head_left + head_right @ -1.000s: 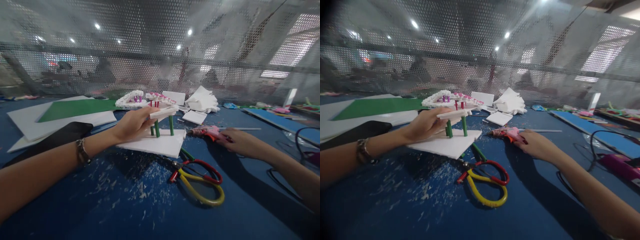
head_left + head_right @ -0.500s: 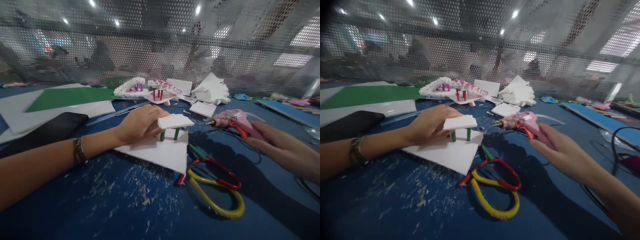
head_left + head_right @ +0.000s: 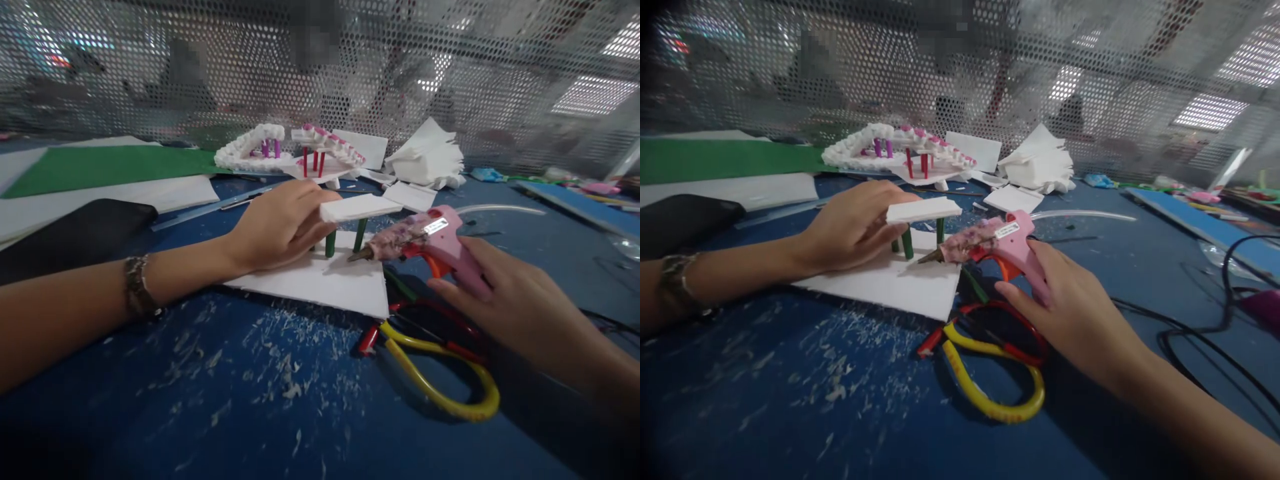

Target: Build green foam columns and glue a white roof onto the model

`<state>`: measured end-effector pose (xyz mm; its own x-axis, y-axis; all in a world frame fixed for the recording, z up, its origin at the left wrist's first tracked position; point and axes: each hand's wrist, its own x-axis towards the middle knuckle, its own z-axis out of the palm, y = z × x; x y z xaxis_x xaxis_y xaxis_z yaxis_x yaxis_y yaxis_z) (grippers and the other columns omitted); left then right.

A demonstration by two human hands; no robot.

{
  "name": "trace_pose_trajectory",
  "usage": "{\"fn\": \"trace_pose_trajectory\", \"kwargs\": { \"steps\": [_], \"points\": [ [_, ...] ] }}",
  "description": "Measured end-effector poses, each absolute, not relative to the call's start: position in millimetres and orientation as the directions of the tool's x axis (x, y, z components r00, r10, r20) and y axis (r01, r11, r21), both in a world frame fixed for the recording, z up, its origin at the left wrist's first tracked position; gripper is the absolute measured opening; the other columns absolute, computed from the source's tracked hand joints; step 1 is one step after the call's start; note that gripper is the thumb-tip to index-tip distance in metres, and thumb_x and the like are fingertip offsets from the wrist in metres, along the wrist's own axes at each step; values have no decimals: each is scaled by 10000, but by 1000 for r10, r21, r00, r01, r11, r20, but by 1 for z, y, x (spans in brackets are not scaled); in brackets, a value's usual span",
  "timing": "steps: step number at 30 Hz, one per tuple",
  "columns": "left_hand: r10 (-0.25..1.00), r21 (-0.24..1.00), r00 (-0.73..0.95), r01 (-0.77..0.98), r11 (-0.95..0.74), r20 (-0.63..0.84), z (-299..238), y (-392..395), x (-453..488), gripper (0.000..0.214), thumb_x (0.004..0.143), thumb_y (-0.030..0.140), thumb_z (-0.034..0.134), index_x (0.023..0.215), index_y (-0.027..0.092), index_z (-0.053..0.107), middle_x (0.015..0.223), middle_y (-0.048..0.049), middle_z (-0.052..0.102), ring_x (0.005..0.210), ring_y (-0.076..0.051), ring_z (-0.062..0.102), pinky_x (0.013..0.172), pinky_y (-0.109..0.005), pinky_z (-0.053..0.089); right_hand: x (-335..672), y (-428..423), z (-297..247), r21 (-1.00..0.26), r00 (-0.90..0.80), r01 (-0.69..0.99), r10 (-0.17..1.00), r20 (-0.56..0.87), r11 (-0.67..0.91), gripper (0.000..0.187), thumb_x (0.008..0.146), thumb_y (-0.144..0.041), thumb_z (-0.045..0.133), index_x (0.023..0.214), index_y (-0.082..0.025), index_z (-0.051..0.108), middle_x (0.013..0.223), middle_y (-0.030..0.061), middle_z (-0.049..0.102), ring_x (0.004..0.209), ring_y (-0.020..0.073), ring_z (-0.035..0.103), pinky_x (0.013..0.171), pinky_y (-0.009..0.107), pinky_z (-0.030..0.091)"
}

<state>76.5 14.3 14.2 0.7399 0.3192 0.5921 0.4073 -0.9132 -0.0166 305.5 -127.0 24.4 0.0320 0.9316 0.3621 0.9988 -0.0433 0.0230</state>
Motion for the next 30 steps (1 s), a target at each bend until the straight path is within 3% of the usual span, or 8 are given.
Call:
{"fn": "trace_pose_trajectory", "kwargs": {
  "steps": [4,10,21,25,30],
  "points": [
    [318,-30,731,419,-908,604,14,13,77,401,876,376,297,1102,110,494,955,-102,568,933,-208,518,814,-318,412,298,-121,20,-4,50,999,932,359,-52,593,708,-725,228,790,-195,481,497,-10,414,383,144,344,387,278,284],
    [319,-7,696,422,-907,643,13,14,78,393,876,370,313,1085,100,507,930,-97,574,908,-209,534,791,-323,433,291,-119,19,26,48,998,921,387,-63,661,715,-728,200,860,-170,523,572,33,505,436,166,414,430,287,309],
    [302,-25,685,424,-905,664,11,15,79,379,884,358,322,1090,100,510,945,-94,571,895,-207,533,782,-322,436,288,-120,19,295,-135,955,845,518,-28,777,774,-688,60,900,-114,568,618,93,580,544,235,550,417,293,329],
    [304,-30,682,432,-902,665,10,14,78,384,885,354,321,1093,89,504,947,-98,567,916,-214,527,795,-325,429,288,-122,18,331,-178,943,816,550,-18,773,807,-648,71,975,-70,557,791,159,637,667,259,606,443,308,385],
    [306,-28,689,428,-904,657,10,14,79,380,883,351,323,1105,94,492,995,-104,555,977,-221,507,819,-324,417,287,-123,19,339,-167,940,836,523,-25,770,813,-638,70,977,-73,567,769,154,640,659,266,609,440,319,399]
  ]
}}
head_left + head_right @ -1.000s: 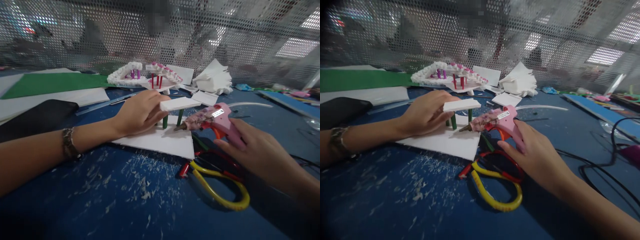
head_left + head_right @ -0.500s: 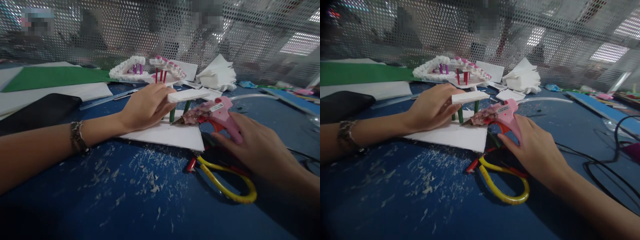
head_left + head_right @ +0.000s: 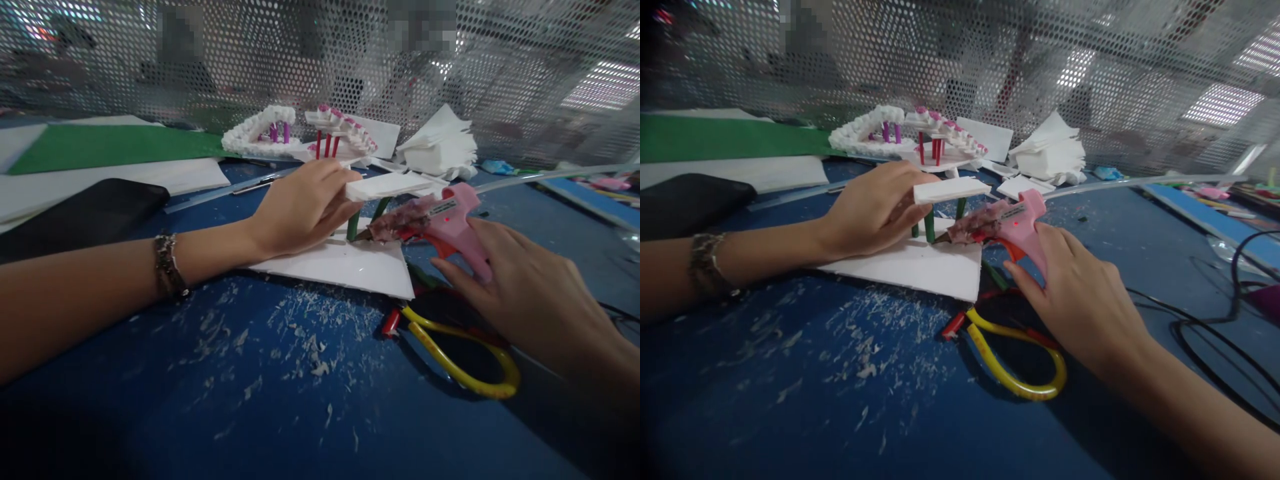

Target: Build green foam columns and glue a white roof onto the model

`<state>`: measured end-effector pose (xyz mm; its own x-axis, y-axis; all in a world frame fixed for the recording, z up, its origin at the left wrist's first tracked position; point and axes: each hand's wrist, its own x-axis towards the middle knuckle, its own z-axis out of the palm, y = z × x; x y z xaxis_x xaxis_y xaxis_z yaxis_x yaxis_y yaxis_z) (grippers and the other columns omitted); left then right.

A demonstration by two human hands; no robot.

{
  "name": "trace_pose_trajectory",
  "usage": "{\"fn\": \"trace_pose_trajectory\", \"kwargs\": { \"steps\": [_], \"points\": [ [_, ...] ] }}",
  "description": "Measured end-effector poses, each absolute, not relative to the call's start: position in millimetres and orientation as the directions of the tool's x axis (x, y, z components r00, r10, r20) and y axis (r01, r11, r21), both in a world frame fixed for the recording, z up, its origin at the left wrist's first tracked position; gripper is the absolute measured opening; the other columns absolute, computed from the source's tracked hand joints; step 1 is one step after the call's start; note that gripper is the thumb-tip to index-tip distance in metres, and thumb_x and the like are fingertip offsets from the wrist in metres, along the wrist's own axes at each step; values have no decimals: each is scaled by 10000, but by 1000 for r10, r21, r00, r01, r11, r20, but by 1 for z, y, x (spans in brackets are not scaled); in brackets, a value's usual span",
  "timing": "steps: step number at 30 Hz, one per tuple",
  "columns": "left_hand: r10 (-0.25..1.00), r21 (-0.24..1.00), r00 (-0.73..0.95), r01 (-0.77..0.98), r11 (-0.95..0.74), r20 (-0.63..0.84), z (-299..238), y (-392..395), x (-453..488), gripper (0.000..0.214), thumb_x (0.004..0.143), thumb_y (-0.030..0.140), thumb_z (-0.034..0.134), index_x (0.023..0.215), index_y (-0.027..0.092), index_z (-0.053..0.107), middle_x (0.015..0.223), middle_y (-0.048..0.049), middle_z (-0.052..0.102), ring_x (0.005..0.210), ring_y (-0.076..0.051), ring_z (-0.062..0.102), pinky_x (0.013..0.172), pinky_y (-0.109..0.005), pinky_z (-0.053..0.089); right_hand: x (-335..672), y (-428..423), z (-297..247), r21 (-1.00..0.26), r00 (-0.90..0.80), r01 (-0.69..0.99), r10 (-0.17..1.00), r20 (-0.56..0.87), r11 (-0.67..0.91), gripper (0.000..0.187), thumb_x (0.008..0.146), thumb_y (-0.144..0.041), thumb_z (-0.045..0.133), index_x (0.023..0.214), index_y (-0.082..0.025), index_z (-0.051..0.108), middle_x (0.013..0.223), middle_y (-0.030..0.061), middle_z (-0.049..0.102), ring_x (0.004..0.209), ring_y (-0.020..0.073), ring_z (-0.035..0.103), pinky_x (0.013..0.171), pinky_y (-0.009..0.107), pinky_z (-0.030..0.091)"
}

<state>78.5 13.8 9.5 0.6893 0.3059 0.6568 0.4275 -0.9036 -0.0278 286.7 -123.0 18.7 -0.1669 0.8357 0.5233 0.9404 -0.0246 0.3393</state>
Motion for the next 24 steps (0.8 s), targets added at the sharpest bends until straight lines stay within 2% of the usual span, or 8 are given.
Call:
{"fn": "trace_pose_trajectory", "kwargs": {
  "steps": [12,19,24],
  "points": [
    [315,-17,694,426,-904,648,8,14,79,362,886,364,314,1109,126,472,1027,-97,538,998,-225,495,811,-327,411,286,-123,19,365,-183,931,831,526,-26,754,851,-548,56,989,-26,582,734,166,644,602,246,609,431,310,391],
    [332,-13,705,435,-900,627,8,13,78,365,885,363,319,1121,128,470,1044,-104,540,1015,-232,490,827,-337,406,286,-123,20,310,-134,950,847,515,-38,641,842,-502,124,962,-65,578,728,156,631,591,242,585,445,310,376],
    [336,-27,707,449,-893,622,7,12,78,361,864,376,362,1122,153,482,1051,-99,550,1013,-235,493,800,-338,421,285,-124,22,295,-96,953,863,496,-63,611,815,-541,156,921,-106,572,618,86,570,473,197,494,424,289,305]
  ]
}}
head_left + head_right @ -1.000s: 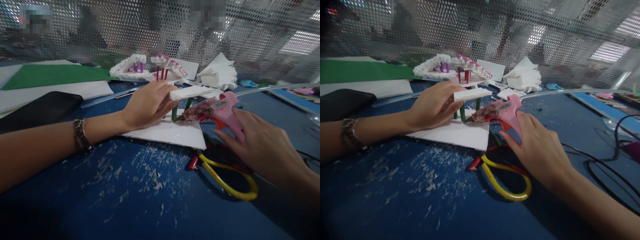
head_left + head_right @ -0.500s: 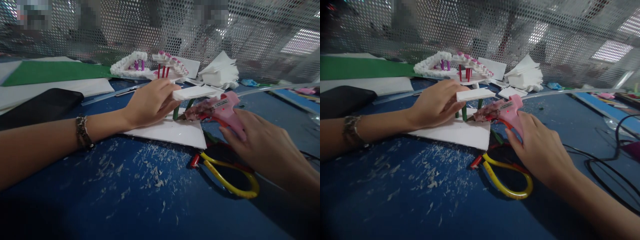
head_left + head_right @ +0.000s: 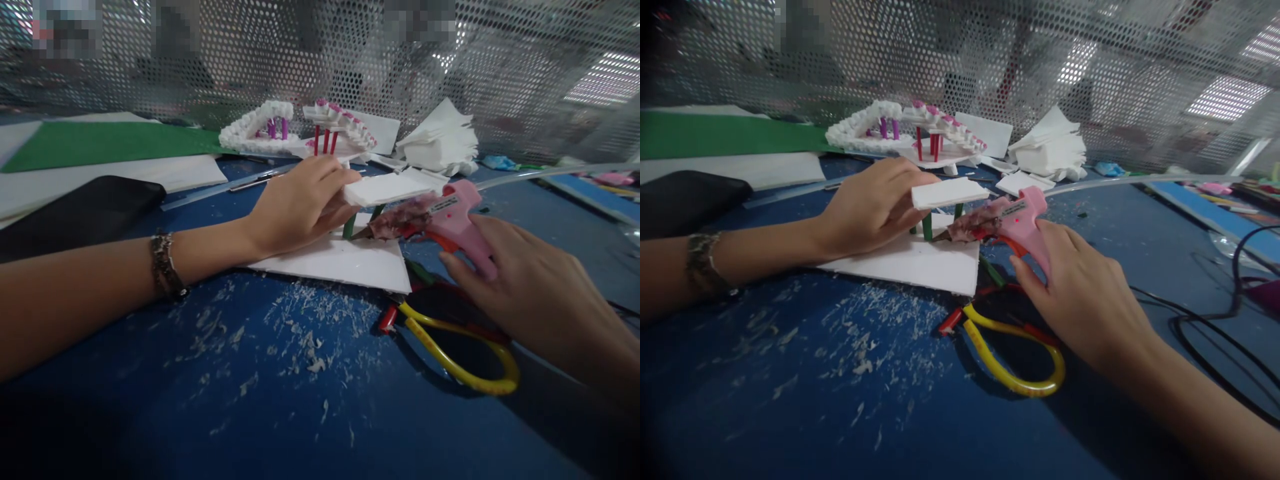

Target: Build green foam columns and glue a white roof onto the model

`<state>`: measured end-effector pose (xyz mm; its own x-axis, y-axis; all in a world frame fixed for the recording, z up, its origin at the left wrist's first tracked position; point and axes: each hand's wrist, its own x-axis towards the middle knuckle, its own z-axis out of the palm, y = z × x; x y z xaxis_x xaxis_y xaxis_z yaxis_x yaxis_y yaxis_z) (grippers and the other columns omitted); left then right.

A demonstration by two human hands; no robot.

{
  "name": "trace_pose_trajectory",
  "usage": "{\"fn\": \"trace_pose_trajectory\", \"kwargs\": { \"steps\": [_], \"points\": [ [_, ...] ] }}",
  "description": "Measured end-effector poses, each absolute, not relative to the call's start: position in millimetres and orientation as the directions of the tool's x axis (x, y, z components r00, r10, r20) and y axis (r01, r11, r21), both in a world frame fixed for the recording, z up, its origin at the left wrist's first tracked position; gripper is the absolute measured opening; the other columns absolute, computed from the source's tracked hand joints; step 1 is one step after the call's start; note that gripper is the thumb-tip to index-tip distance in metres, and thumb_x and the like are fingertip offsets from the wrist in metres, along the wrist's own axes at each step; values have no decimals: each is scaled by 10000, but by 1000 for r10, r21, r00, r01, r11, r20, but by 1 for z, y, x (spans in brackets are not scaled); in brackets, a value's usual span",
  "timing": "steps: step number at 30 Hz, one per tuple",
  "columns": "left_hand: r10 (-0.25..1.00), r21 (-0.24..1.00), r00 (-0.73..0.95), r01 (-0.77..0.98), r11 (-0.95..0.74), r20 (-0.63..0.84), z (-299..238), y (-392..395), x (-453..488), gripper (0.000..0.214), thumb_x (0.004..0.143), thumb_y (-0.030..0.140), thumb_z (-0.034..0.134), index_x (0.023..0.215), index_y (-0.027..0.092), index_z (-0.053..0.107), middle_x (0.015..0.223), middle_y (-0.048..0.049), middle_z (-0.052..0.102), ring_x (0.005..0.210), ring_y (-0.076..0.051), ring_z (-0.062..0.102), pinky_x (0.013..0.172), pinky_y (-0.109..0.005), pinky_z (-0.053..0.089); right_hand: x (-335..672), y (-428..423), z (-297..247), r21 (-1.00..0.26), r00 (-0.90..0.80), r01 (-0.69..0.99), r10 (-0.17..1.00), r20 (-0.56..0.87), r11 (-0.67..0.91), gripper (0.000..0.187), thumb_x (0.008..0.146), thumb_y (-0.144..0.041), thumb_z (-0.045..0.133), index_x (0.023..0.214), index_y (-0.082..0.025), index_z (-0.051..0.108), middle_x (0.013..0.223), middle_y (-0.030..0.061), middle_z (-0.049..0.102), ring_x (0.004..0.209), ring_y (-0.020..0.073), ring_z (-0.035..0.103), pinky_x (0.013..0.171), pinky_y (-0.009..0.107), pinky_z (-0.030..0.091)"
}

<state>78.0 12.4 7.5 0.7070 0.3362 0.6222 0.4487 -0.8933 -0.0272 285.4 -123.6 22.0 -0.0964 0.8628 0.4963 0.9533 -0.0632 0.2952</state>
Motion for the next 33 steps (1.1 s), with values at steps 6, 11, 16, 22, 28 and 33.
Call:
{"fn": "trace_pose_trajectory", "kwargs": {
  "steps": [6,11,16,22,28,33],
  "points": [
    [322,-66,713,459,-886,623,8,10,78,393,858,385,375,1125,122,494,1016,-115,550,963,-229,505,759,-324,434,291,-126,25,287,-72,954,869,490,-83,634,796,-584,135,858,-121,563,535,35,449,437,174,395,432,286,287],
    [313,-125,729,478,-870,610,9,11,77,415,862,365,375,1235,189,424,973,-86,558,909,-215,519,713,-306,433,295,-127,26,284,-74,956,873,481,-76,617,801,-577,141,868,-121,552,546,30,436,458,176,402,446,287,298],
    [288,-132,755,441,-887,589,11,13,76,394,853,367,391,1210,216,462,980,-76,571,881,-202,534,702,-296,431,297,-128,28,267,-60,960,866,496,-86,583,795,-586,139,824,-156,533,541,26,436,442,169,373,444,288,283],
    [287,-130,765,433,-892,576,11,13,75,392,848,351,398,1210,214,460,987,-72,575,877,-199,541,702,-296,433,297,-130,31,225,-10,968,883,469,-108,554,765,-594,184,822,-165,529,521,24,438,423,161,353,435,284,261],
    [321,-96,777,437,-894,542,19,14,73,437,840,411,387,1215,191,436,1033,-77,575,936,-215,547,715,-287,443,293,-129,33,143,66,979,887,458,-147,534,717,-620,204,768,-187,512,504,17,423,423,164,365,435,288,268],
    [232,-124,827,338,-933,512,33,21,70,505,820,360,407,1289,186,336,1202,-89,511,1074,-237,495,858,-332,410,292,-129,36,61,150,979,888,434,-195,440,637,-631,294,681,-220,445,478,-9,391,385,137,326,418,272,255]
  ]
}}
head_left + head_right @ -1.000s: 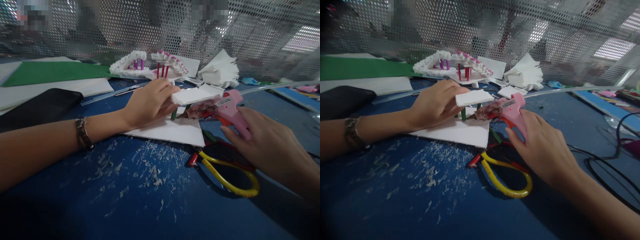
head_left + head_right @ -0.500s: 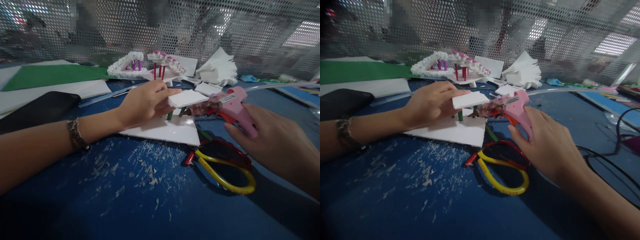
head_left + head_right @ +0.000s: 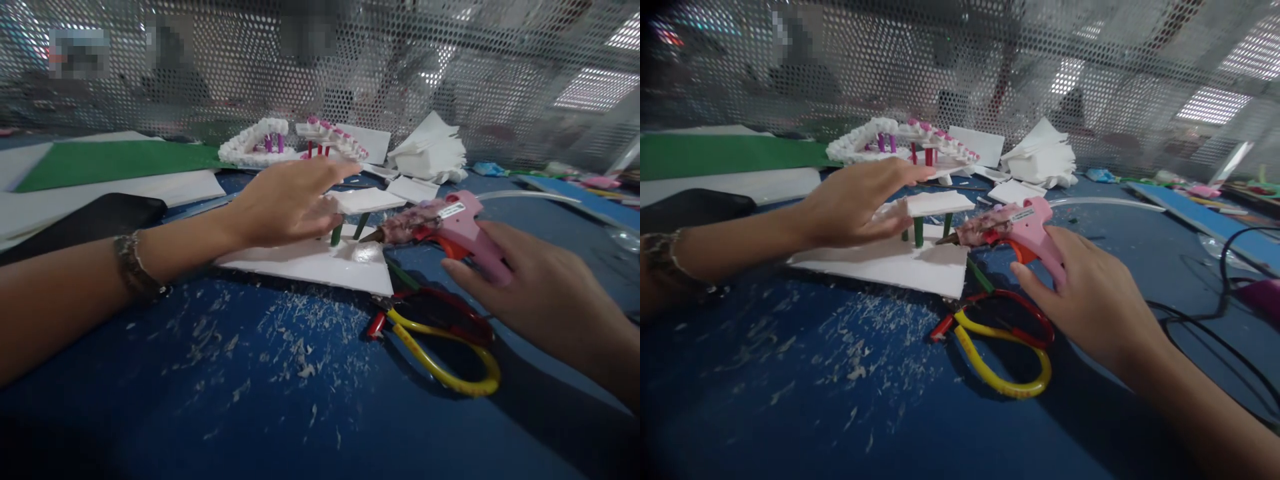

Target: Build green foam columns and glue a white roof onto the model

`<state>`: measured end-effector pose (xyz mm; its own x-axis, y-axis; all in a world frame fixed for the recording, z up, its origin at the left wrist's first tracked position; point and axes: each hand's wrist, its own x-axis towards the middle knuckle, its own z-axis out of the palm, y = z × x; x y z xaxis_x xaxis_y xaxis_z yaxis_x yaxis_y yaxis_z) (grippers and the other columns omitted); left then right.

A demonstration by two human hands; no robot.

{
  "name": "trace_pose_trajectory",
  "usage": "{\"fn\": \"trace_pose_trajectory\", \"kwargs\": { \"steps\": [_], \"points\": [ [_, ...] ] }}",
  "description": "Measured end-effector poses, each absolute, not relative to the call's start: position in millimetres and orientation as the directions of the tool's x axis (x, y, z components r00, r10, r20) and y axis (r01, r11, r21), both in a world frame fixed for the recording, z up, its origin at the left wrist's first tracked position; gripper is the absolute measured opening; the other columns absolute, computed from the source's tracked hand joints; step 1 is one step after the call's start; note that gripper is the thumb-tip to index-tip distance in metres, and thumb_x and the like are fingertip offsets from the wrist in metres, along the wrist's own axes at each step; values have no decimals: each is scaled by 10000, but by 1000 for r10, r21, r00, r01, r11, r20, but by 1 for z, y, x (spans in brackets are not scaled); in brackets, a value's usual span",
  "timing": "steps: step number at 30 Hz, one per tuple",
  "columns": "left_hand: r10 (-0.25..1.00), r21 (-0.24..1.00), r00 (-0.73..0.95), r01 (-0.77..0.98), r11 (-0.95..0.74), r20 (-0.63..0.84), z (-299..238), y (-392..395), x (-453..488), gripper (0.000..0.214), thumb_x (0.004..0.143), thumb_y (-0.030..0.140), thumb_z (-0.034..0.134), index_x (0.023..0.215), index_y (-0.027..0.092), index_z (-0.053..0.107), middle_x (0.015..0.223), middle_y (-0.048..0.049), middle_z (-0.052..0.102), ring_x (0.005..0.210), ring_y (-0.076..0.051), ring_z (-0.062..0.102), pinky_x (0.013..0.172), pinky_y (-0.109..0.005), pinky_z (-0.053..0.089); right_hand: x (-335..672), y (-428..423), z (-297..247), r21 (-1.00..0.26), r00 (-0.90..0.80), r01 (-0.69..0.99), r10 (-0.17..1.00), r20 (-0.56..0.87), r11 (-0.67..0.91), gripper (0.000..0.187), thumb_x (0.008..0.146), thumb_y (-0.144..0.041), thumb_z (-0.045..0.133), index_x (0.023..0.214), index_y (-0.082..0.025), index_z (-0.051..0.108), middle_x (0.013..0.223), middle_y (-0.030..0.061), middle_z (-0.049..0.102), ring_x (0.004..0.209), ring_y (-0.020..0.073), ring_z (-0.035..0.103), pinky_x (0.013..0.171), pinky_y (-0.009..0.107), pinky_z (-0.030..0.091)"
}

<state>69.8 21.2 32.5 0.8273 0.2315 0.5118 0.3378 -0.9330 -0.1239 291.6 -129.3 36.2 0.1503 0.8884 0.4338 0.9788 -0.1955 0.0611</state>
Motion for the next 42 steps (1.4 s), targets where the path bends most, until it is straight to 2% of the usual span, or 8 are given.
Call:
{"fn": "trace_pose_trajectory", "kwargs": {
  "steps": [4,8,12,21,29,33,37,42],
  "points": [
    [74,-180,916,156,-971,394,40,23,68,493,802,242,408,1288,205,335,1307,-76,430,1172,-226,420,953,-344,355,295,-130,38,29,159,982,895,418,-188,371,629,-608,342,612,-237,350,482,-24,378,386,119,303,429,260,242],
    [93,-163,946,150,-975,311,42,19,66,581,749,113,394,1310,222,287,1325,-66,419,1178,-204,420,926,-326,390,307,-130,38,13,144,986,884,444,-167,382,662,-607,336,574,-238,288,458,-36,365,374,108,286,425,252,235],
    [87,-171,930,156,-973,357,38,16,66,595,726,53,379,1297,200,303,1308,-81,436,1163,-185,431,906,-296,408,324,-129,38,22,179,977,875,449,-212,415,684,-625,336,551,-235,284,439,-33,383,369,112,326,414,244,232],
    [121,-143,913,190,-971,389,29,14,66,629,703,30,415,1302,177,294,1309,-88,429,1191,-178,395,936,-280,382,364,-123,46,28,416,885,816,402,-465,365,674,-538,447,549,-234,287,486,-8,441,427,136,387,448,257,285],
    [84,-106,947,122,-987,309,45,23,61,563,797,116,447,1318,232,268,1350,-82,385,1215,-183,377,941,-297,368,369,-121,41,124,404,892,891,208,-434,267,779,-456,383,720,-201,435,702,92,587,576,195,538,531,272,364],
    [217,-52,949,234,-971,228,45,29,58,670,790,203,514,1363,207,166,1305,-130,426,1072,-216,507,819,-263,416,368,-122,41,154,401,887,892,209,-435,359,810,-448,330,783,-155,536,834,159,625,718,262,591,584,314,392],
    [315,-47,928,330,-943,201,44,29,57,637,795,237,504,1358,207,207,1185,-110,524,903,-190,578,685,-213,412,361,-127,46,174,380,880,874,302,-442,426,829,-432,316,864,-109,591,908,195,615,811,321,585,627,371,401],
    [444,-105,842,493,-864,305,44,31,55,514,824,254,439,1316,185,312,1131,-94,564,879,-205,590,672,-251,424,334,-129,56,177,121,961,898,423,-213,317,847,-298,328,922,-137,591,1011,129,594,974,224,524,810,299,382]
  ]
}}
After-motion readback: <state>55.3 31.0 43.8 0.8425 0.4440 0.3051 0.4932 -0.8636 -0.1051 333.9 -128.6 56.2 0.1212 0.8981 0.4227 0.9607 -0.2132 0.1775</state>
